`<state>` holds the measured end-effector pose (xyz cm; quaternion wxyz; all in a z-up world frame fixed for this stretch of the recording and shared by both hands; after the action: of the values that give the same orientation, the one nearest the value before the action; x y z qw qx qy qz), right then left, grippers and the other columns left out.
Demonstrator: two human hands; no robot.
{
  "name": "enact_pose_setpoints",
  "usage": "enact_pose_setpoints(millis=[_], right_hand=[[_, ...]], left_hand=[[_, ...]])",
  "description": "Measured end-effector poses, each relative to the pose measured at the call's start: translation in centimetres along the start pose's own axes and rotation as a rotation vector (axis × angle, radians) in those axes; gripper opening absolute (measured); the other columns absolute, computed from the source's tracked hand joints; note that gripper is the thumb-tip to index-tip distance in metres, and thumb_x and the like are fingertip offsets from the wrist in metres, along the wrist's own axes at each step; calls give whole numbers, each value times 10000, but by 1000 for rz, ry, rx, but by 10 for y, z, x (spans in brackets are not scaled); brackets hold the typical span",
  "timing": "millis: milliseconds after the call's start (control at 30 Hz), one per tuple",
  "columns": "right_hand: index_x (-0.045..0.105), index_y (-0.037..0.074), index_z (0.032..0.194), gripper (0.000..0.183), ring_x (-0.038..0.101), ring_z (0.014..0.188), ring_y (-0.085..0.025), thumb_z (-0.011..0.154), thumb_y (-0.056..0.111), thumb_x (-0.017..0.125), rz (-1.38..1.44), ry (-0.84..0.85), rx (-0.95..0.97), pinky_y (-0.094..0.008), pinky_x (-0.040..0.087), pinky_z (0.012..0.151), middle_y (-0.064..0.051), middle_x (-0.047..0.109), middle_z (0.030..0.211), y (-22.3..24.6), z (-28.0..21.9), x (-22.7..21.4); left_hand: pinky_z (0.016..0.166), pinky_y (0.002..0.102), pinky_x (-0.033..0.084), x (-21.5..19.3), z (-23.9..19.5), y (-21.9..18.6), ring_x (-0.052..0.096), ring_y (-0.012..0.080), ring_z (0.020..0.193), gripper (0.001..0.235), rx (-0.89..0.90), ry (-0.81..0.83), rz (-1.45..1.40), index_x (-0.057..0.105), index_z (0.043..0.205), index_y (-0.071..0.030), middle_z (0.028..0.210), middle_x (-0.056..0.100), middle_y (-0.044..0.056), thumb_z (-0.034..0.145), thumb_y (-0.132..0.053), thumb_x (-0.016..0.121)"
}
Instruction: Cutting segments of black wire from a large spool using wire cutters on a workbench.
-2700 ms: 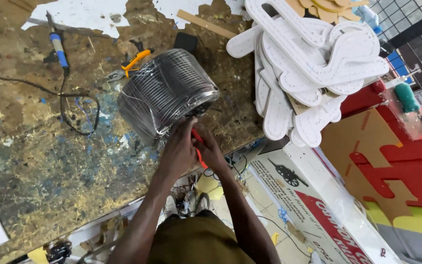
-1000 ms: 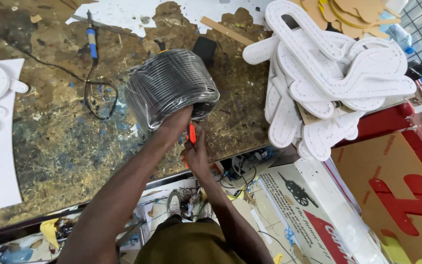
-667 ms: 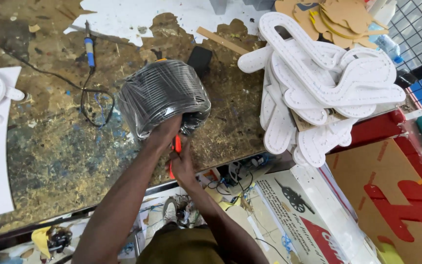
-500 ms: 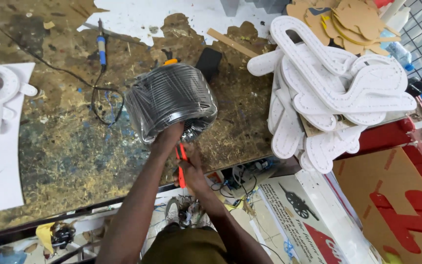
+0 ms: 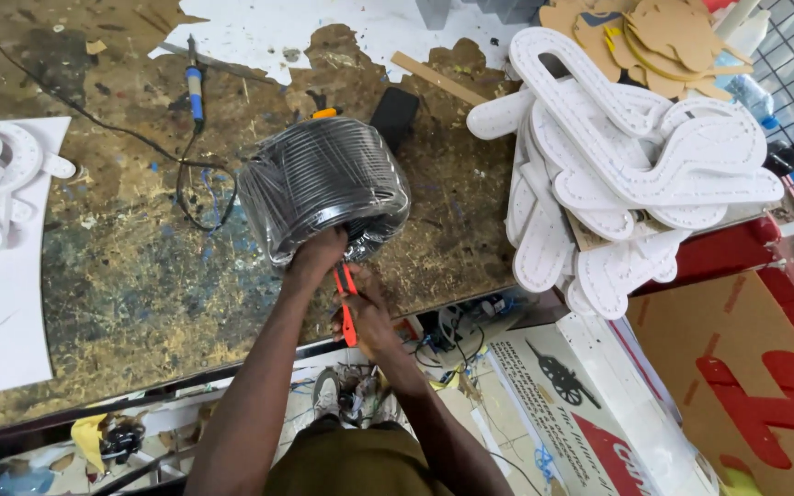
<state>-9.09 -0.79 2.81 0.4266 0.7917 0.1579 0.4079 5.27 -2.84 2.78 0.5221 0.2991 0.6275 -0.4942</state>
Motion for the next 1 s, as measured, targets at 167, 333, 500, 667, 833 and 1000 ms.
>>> enact_pose_setpoints(millis=[167, 333, 500, 667, 833, 1000], right_hand=[[405, 108, 1719, 638, 769, 601, -328, 1102, 78, 563, 7, 64, 23, -439, 712, 436, -253, 678, 1067, 12, -1, -5], [462, 106, 1719, 599, 814, 650, -344, 1131, 92, 572, -102, 105, 99, -383, 716, 447, -282, 756, 1068, 21, 8, -25], [505, 68, 1702, 638, 813, 629, -307, 1081, 132, 634, -86, 202, 248, -309, 645, 398, -268, 792, 1020, 47, 2, -24], [499, 65, 1697, 646, 803, 613, -274, 1068, 121, 633, -8, 315, 306, -269, 611, 354, -252, 792, 1031, 33, 27, -43], [482, 63, 1710, 639, 785, 564, -254, 1083, 107, 595, 53, 404, 327, -246, 599, 333, -252, 782, 997, 30, 36, -48], [499, 68, 1706, 619, 737, 503, -218, 1092, 96, 571, 63, 416, 321, -205, 571, 311, -223, 744, 928, 23, 39, -53]], left_hand=[[752, 363, 562, 44, 37, 36, 768, 238, 795, 223, 106, -278, 302, 757, 1045, -83, 749, 665, 51, 1137, -174, 574], [937, 358, 559, -72, 3, -12, 747, 185, 947, 273, -393, -5, 20, 765, 1270, -141, 943, 726, 58, 1177, -261, 539], [766, 559, 575, -6, 36, 43, 716, 289, 764, 233, -120, 148, 155, 722, 1158, -128, 806, 632, 24, 1201, -296, 565], [879, 731, 617, -14, 24, 17, 762, 476, 1185, 377, -224, 173, -107, 694, 1445, -104, 1260, 782, 210, 1122, -299, 687], [936, 780, 634, 35, -13, 48, 705, 538, 1307, 759, -153, 243, -48, 621, 1559, 43, 1458, 702, 345, 887, -67, 958], [925, 765, 631, -31, -13, -9, 709, 538, 1280, 705, -163, 206, -86, 631, 1525, 44, 1416, 705, 339, 899, -68, 937]])
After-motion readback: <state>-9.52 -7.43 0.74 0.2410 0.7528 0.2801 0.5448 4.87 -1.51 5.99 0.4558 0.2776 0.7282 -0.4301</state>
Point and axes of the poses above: each hand's wrist, its own z-axis towards the middle knuckle, its own x-axis out of the palm, y = z × x, the point moved 9 cm from there along z, towards the middle knuckle
